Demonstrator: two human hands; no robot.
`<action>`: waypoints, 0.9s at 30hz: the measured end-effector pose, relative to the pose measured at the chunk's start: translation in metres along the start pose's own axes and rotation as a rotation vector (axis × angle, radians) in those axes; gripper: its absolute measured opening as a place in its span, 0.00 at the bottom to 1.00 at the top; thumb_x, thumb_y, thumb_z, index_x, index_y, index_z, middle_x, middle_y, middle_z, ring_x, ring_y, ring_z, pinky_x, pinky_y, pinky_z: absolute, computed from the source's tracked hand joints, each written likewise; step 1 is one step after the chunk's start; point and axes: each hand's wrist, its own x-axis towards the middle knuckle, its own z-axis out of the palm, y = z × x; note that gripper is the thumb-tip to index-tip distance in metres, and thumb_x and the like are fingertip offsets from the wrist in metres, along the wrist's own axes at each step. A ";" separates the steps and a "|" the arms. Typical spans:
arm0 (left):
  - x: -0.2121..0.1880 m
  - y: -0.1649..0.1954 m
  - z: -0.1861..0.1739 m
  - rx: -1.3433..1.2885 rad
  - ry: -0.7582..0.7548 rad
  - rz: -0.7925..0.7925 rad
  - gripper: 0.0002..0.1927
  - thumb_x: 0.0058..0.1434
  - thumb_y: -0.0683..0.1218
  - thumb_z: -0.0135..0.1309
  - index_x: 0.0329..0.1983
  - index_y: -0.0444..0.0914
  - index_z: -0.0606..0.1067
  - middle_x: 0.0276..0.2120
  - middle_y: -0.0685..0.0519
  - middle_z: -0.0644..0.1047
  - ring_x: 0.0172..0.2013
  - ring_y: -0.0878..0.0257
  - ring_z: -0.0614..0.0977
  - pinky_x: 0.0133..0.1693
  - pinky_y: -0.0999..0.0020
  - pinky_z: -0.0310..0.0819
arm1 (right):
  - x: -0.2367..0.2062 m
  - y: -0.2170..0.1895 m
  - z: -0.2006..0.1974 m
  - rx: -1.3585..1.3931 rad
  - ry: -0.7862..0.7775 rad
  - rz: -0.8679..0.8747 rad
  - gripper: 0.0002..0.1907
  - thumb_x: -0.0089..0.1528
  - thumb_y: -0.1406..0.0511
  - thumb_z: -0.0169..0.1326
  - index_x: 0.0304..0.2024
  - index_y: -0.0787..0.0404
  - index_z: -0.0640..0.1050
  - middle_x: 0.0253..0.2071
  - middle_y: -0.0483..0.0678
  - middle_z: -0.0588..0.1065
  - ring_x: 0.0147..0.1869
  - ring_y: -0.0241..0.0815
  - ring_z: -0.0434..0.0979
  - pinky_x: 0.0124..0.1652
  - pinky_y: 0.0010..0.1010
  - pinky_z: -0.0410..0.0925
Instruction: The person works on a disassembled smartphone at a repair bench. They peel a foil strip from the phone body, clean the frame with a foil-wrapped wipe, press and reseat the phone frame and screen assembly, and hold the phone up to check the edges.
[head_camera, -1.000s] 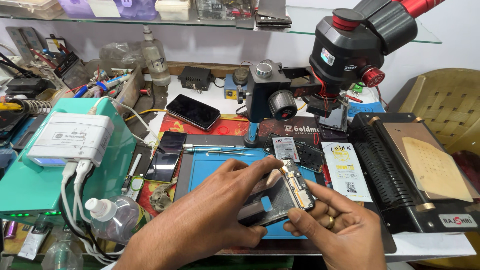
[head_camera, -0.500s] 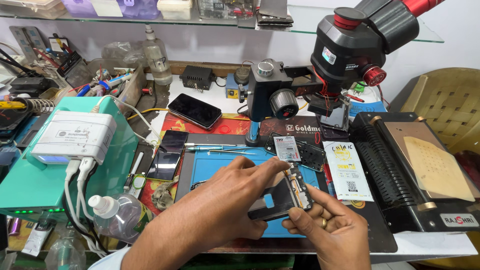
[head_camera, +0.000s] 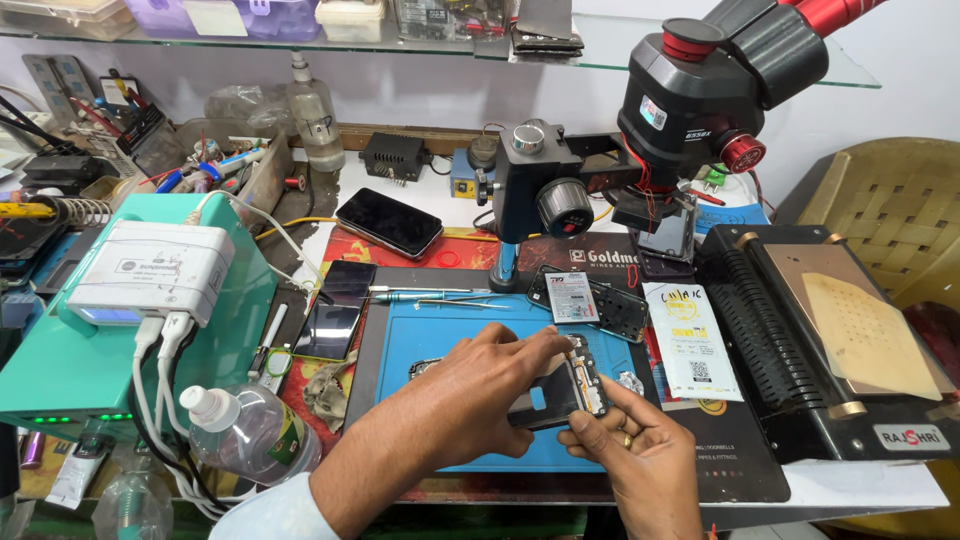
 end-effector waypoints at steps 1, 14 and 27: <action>0.001 -0.002 0.001 -0.003 0.000 -0.005 0.46 0.36 0.40 0.66 0.64 0.38 0.66 0.47 0.44 0.80 0.53 0.42 0.76 0.50 0.51 0.73 | 0.001 0.000 0.001 0.001 0.004 0.004 0.31 0.55 0.75 0.60 0.62 0.76 0.70 0.29 0.56 0.79 0.34 0.48 0.87 0.35 0.34 0.81; 0.003 -0.009 -0.011 -0.109 0.042 -0.020 0.48 0.39 0.40 0.68 0.66 0.43 0.62 0.50 0.45 0.78 0.55 0.43 0.73 0.53 0.52 0.72 | -0.004 -0.030 0.014 0.021 -0.029 -0.103 0.28 0.56 0.71 0.63 0.60 0.71 0.77 0.29 0.51 0.80 0.33 0.41 0.84 0.35 0.31 0.78; -0.008 0.007 -0.016 -0.025 0.088 0.035 0.50 0.35 0.39 0.69 0.65 0.41 0.63 0.51 0.46 0.78 0.53 0.43 0.74 0.52 0.53 0.71 | -0.015 -0.033 0.016 0.018 0.006 -0.071 0.30 0.55 0.72 0.63 0.60 0.71 0.76 0.29 0.52 0.80 0.32 0.43 0.85 0.34 0.31 0.78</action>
